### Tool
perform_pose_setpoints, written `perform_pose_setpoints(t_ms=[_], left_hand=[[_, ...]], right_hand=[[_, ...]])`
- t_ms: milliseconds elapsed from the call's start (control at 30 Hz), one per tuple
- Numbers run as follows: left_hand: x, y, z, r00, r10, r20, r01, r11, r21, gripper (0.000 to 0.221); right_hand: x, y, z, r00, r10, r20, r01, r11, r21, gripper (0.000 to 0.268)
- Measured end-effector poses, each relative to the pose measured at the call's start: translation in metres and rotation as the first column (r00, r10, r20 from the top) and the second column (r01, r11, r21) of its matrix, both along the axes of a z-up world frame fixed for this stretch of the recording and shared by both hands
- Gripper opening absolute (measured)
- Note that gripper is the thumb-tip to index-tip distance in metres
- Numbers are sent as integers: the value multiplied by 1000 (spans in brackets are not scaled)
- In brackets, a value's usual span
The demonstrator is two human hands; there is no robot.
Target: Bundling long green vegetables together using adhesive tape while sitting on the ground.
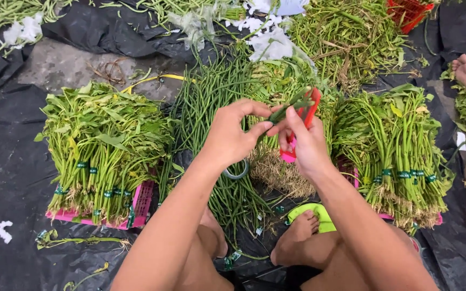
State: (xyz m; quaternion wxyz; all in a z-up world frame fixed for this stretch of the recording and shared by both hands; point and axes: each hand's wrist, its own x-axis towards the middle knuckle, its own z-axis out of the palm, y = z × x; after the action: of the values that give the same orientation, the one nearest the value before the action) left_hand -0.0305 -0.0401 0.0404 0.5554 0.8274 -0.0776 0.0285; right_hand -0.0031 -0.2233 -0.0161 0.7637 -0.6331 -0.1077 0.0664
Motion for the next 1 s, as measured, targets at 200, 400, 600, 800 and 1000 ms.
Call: perform_pose_setpoints(t_ms=[200,400,600,800,1000], left_hand=[[-2,19,0,978,24,-209,-32,999,-37,37],[-13,5,29,835,-291,-467,190,949,-253,52],[3,6,-5,904,-154,-398,85,979,-185,48],[2,35,4,999,18,-44,-32,931,-364,33],[16,60,27,976,33,215,146,632,-761,26]], right_hand=[[-6,-5,14,995,-9,98,10,1000,-3,35],[-16,3,22,989,98,115,-71,974,-216,28],[-9,-4,13,968,134,211,-64,950,-306,35],[-14,0,31,967,74,246,-37,988,-150,44],[-13,-5,33,983,35,179,-7,988,-152,38]])
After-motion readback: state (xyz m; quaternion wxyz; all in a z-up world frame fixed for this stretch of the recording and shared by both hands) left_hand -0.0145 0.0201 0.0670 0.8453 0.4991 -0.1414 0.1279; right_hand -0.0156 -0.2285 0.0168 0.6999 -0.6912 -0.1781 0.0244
